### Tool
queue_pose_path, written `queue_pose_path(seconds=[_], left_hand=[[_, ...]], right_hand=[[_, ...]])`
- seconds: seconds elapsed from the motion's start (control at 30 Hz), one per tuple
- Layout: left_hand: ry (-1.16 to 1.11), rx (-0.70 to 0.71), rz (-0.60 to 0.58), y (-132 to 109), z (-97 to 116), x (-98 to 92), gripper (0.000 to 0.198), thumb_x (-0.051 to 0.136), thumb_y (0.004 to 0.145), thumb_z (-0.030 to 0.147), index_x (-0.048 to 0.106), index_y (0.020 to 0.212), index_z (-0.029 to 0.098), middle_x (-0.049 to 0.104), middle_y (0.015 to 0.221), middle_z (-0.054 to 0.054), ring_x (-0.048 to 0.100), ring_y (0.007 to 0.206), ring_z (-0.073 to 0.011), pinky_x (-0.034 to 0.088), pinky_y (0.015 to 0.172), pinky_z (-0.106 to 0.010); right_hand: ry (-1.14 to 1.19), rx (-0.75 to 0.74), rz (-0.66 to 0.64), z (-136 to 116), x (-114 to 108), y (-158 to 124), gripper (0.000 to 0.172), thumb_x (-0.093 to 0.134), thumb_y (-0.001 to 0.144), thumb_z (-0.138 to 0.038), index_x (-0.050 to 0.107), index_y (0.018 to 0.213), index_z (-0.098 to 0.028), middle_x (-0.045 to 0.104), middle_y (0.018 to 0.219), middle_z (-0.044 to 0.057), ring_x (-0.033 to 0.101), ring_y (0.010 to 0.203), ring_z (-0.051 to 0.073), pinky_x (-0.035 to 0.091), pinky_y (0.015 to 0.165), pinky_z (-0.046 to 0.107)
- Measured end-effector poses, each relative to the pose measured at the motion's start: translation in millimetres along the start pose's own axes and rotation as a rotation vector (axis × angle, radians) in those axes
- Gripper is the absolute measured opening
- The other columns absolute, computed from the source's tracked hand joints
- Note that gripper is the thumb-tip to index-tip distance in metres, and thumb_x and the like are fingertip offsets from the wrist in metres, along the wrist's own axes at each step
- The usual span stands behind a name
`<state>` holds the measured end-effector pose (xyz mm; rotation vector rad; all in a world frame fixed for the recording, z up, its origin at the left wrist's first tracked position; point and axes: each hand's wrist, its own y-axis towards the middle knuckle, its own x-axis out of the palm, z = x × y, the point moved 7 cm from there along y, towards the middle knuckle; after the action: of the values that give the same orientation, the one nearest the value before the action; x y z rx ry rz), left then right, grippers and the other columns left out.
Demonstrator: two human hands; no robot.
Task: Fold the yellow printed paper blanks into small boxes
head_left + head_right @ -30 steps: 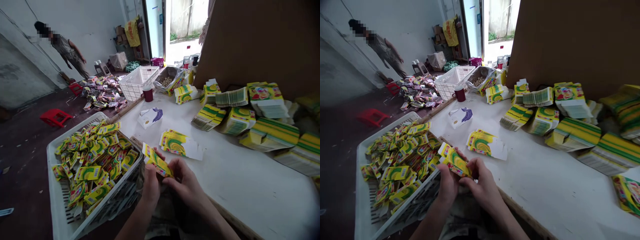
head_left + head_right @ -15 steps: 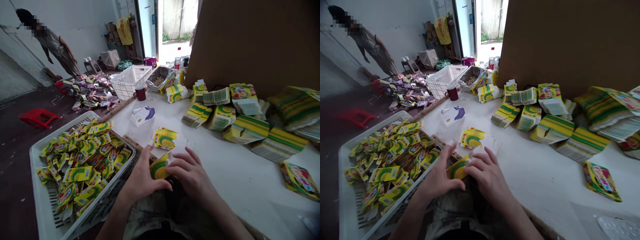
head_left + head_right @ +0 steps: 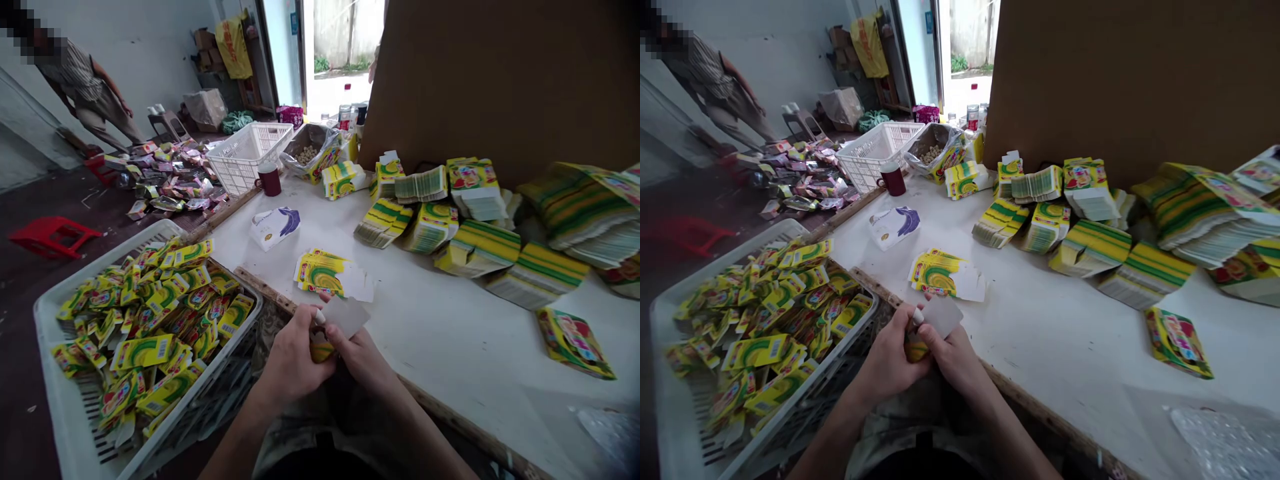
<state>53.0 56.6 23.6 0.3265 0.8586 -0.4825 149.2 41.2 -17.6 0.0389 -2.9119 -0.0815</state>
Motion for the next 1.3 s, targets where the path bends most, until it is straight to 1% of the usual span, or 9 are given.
queue_pose_path(seconds=[0.2, 0.3, 0.4, 0.6, 0.8, 0.93, 1.03, 1.2, 1.3], left_hand=[[0.044, -0.048, 0.057, 3, -18, 5.8, 0.074, 0.062, 0.069, 0.016, 0.020, 0.130, 0.018, 0.050, 0.126, -0.019, 0.054, 0.115, -0.0313, 0.048, 0.091, -0.047], [0.159, -0.113, 0.111, 2, -30, -1.0, 0.061, 0.063, 0.070, 0.017, 0.034, 0.124, 0.019, 0.054, 0.122, -0.016, 0.054, 0.114, -0.0334, 0.046, 0.094, -0.051], [0.158, -0.152, 0.092, 1, -35, -11.0, 0.053, 0.068, 0.070, 0.023, 0.045, 0.118, 0.021, 0.062, 0.113, -0.012, 0.060, 0.106, -0.0320, 0.047, 0.092, -0.050], [0.159, -0.131, 0.003, 0, -20, -19.7, 0.056, 0.072, 0.070, 0.032, 0.047, 0.119, 0.021, 0.064, 0.114, -0.011, 0.062, 0.103, -0.0312, 0.049, 0.089, -0.046], [0.181, -0.068, -0.083, 1, -7, -24.8, 0.050, 0.070, 0.072, 0.031, 0.052, 0.117, 0.020, 0.062, 0.114, -0.009, 0.061, 0.103, -0.0293, 0.049, 0.089, -0.043], [0.154, -0.058, -0.134, 0, -7, -28.8, 0.056, 0.075, 0.065, 0.028, 0.053, 0.115, 0.019, 0.061, 0.113, -0.007, 0.062, 0.099, -0.0269, 0.050, 0.088, -0.040], [0.156, -0.048, -0.142, 0, -3, -23.7, 0.055, 0.074, 0.065, 0.025, 0.054, 0.115, 0.018, 0.061, 0.112, -0.008, 0.062, 0.099, -0.0284, 0.050, 0.088, -0.042], [-0.126, -0.159, 0.090, 2, -20, -33.6, 0.051, 0.078, 0.066, 0.029, 0.056, 0.112, 0.020, 0.064, 0.103, -0.006, 0.064, 0.093, -0.0265, 0.052, 0.082, -0.040], [-0.689, -0.221, 0.631, -8, -58, -78.8, 0.038, 0.076, 0.071, 0.038, 0.057, 0.102, 0.024, 0.065, 0.096, -0.001, 0.065, 0.088, -0.0191, 0.056, 0.076, -0.030]], right_hand=[[-0.318, -0.236, 0.021, -11, -6, -2, 0.053, 0.042, 0.093, -0.016, 0.039, 0.144, -0.031, 0.046, 0.148, 0.002, 0.043, 0.136, 0.019, 0.033, 0.115, 0.042], [-0.434, -0.309, 0.099, -15, -19, -3, 0.055, 0.044, 0.094, -0.018, 0.034, 0.147, -0.032, 0.038, 0.152, 0.004, 0.036, 0.140, 0.021, 0.034, 0.114, 0.043], [-0.581, -0.354, -0.093, -14, -13, -5, 0.064, 0.050, 0.093, -0.021, 0.023, 0.150, -0.029, 0.017, 0.160, 0.009, 0.026, 0.144, 0.025, 0.037, 0.112, 0.043], [-0.688, -0.383, -0.099, -22, -17, -10, 0.055, 0.050, 0.092, -0.019, 0.038, 0.145, -0.027, 0.037, 0.153, 0.012, 0.038, 0.139, 0.025, 0.041, 0.109, 0.046], [-0.705, -0.390, -0.176, -26, -4, -15, 0.051, 0.042, 0.091, -0.008, 0.047, 0.140, -0.024, 0.021, 0.158, 0.015, 0.035, 0.140, 0.026, 0.045, 0.105, 0.040], [-0.652, -0.308, -0.324, -27, -6, -15, 0.032, 0.053, 0.090, -0.017, 0.066, 0.119, -0.024, 0.042, 0.149, 0.015, 0.042, 0.136, 0.026, 0.044, 0.105, 0.041], [-0.596, -0.251, -0.275, -30, -9, -12, 0.022, 0.062, 0.084, -0.019, 0.071, 0.104, -0.024, 0.053, 0.139, 0.011, 0.048, 0.131, 0.026, 0.043, 0.105, 0.043], [-0.367, -0.184, -0.002, -19, -20, 3, 0.046, 0.062, 0.084, -0.025, 0.045, 0.126, -0.022, 0.056, 0.132, 0.012, 0.059, 0.118, 0.022, 0.050, 0.097, 0.038], [-0.631, -0.103, 0.166, -8, -45, 24, 0.036, 0.061, 0.085, -0.029, 0.048, 0.117, -0.018, 0.063, 0.116, 0.012, 0.065, 0.098, 0.020, 0.054, 0.085, 0.035]])
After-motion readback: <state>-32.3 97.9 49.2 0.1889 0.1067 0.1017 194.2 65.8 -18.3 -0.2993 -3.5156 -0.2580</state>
